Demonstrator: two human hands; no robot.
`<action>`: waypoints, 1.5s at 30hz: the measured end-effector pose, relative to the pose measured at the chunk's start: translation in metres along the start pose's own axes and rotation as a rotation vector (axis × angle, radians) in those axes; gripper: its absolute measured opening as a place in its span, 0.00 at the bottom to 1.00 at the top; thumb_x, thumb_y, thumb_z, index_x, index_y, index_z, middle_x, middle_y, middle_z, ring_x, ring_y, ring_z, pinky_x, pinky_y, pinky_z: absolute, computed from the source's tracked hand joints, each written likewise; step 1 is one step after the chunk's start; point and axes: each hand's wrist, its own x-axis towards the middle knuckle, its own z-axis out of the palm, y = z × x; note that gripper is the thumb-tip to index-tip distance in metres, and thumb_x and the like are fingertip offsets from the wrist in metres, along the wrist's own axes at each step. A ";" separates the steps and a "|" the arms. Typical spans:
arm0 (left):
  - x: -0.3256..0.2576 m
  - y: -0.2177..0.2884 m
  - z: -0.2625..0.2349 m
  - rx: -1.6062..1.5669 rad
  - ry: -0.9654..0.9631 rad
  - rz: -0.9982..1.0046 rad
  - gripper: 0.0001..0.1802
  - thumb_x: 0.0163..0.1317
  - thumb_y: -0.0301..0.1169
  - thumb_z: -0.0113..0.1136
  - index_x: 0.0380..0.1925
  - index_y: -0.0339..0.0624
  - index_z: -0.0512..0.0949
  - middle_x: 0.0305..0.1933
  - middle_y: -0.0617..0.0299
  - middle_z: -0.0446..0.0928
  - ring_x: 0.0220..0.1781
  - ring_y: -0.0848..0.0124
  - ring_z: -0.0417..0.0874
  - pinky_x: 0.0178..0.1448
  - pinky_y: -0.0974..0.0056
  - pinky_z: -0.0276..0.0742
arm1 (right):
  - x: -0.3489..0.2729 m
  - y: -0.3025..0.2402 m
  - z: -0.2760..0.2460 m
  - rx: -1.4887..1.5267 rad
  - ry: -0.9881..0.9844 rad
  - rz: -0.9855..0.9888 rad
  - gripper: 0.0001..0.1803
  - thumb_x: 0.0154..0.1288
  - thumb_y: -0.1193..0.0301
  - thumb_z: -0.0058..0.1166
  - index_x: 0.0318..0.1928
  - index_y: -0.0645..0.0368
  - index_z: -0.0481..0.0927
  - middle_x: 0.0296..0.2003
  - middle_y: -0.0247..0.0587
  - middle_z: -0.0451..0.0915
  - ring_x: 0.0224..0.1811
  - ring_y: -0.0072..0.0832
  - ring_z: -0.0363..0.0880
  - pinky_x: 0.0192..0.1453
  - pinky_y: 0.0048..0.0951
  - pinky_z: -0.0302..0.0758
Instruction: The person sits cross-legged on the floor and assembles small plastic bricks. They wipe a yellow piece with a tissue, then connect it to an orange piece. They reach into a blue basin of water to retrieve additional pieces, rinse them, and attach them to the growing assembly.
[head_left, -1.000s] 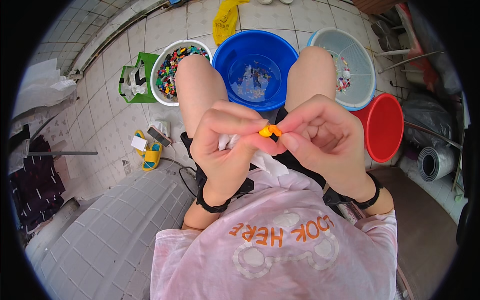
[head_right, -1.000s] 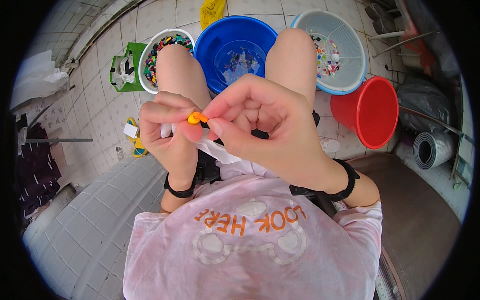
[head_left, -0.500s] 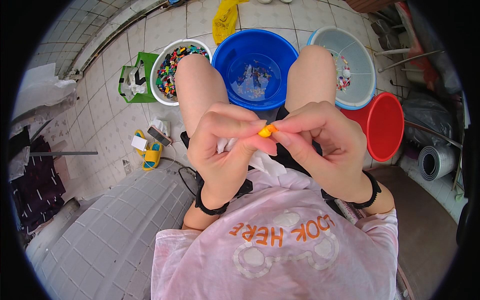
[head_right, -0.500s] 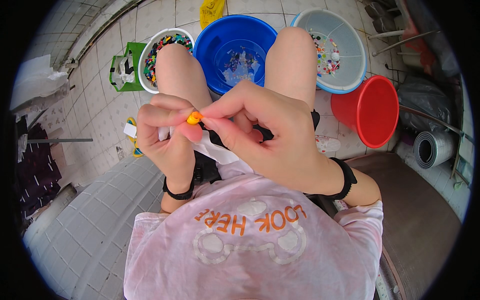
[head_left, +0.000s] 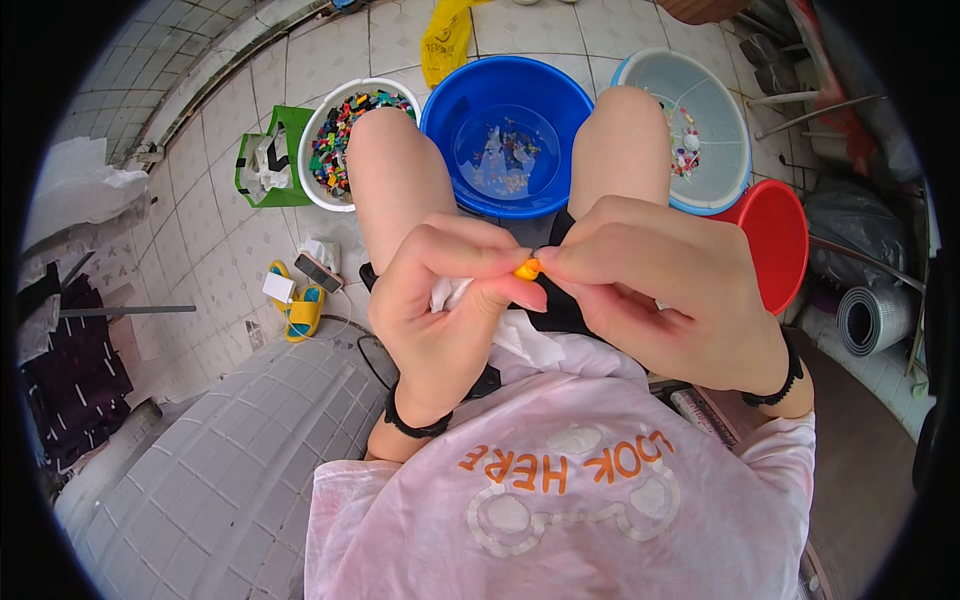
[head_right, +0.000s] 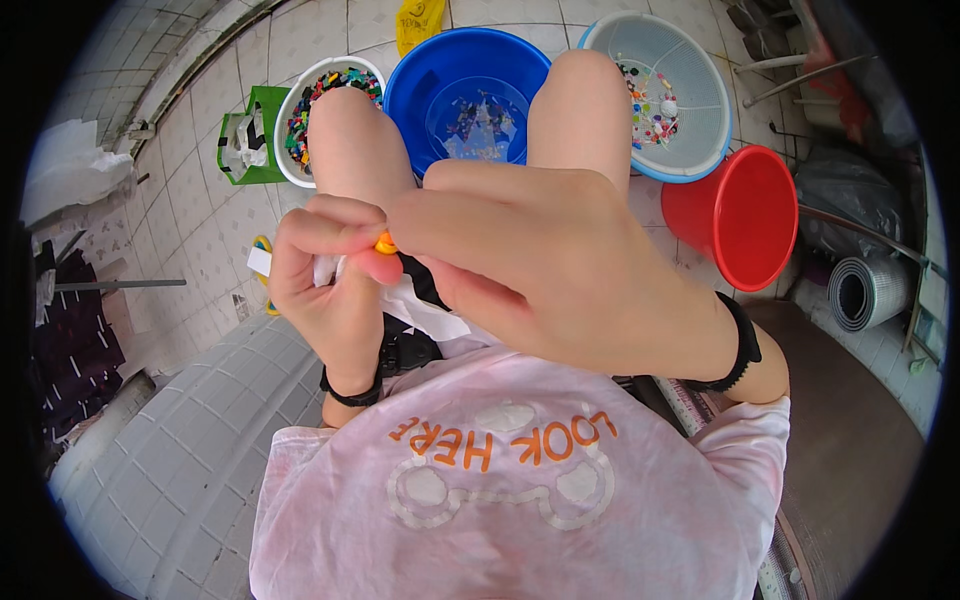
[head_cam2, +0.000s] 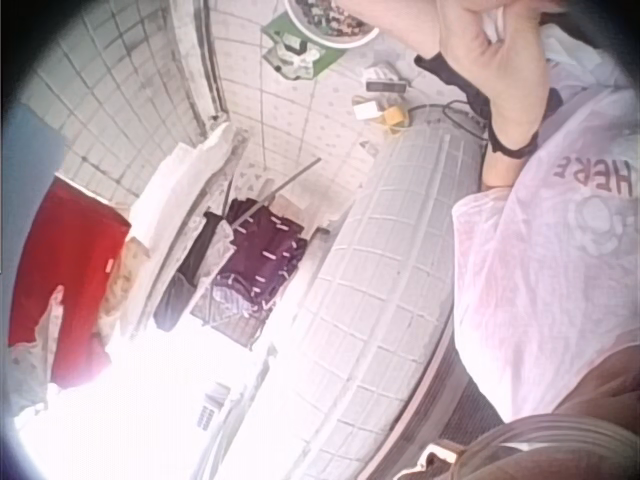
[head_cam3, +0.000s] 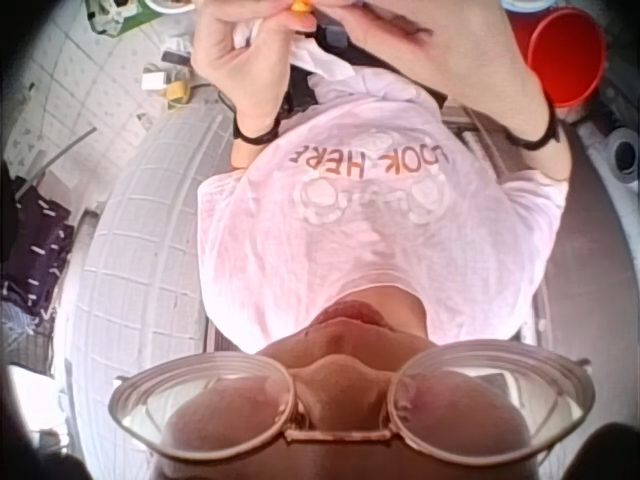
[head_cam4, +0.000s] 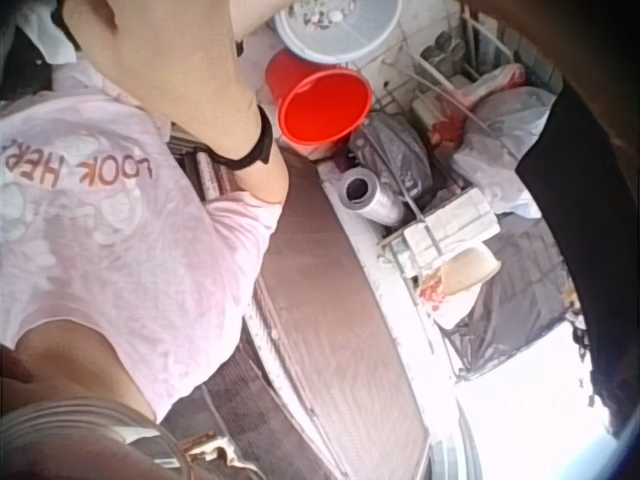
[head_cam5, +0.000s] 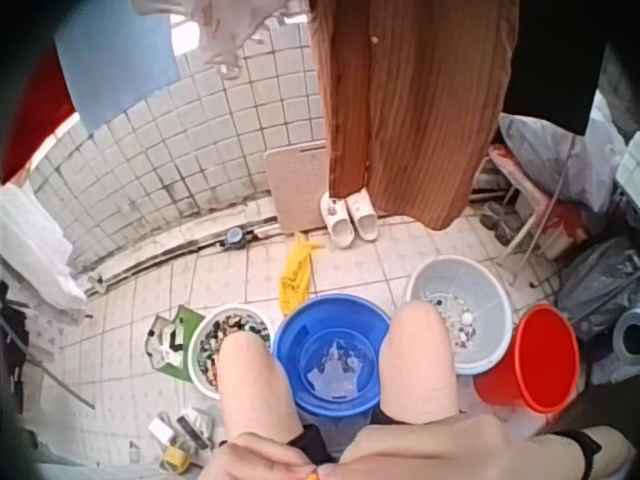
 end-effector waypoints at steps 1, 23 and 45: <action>0.001 0.000 -0.001 0.000 -0.010 -0.002 0.06 0.57 0.17 0.63 0.33 0.33 0.76 0.34 0.54 0.79 0.33 0.72 0.80 0.38 0.70 0.75 | 0.002 -0.001 -0.002 -0.022 -0.022 0.009 0.12 0.50 0.89 0.57 0.35 0.64 0.81 0.26 0.39 0.78 0.24 0.22 0.75 0.25 0.20 0.66; 0.007 -0.004 -0.002 -0.387 -0.058 -0.233 0.10 0.55 0.21 0.68 0.33 0.34 0.74 0.34 0.55 0.79 0.35 0.73 0.79 0.40 0.71 0.75 | 0.005 -0.019 -0.013 0.310 0.000 0.339 0.05 0.58 0.84 0.60 0.35 0.66 0.78 0.27 0.35 0.82 0.18 0.05 0.63 0.22 0.12 0.54; 0.007 -0.002 -0.002 -0.033 -0.079 -0.073 0.06 0.56 0.18 0.65 0.31 0.35 0.77 0.34 0.56 0.81 0.35 0.73 0.80 0.39 0.71 0.74 | 0.006 -0.012 -0.011 -0.020 -0.048 0.056 0.11 0.46 0.89 0.57 0.32 0.64 0.80 0.20 0.36 0.71 0.17 0.19 0.67 0.20 0.20 0.60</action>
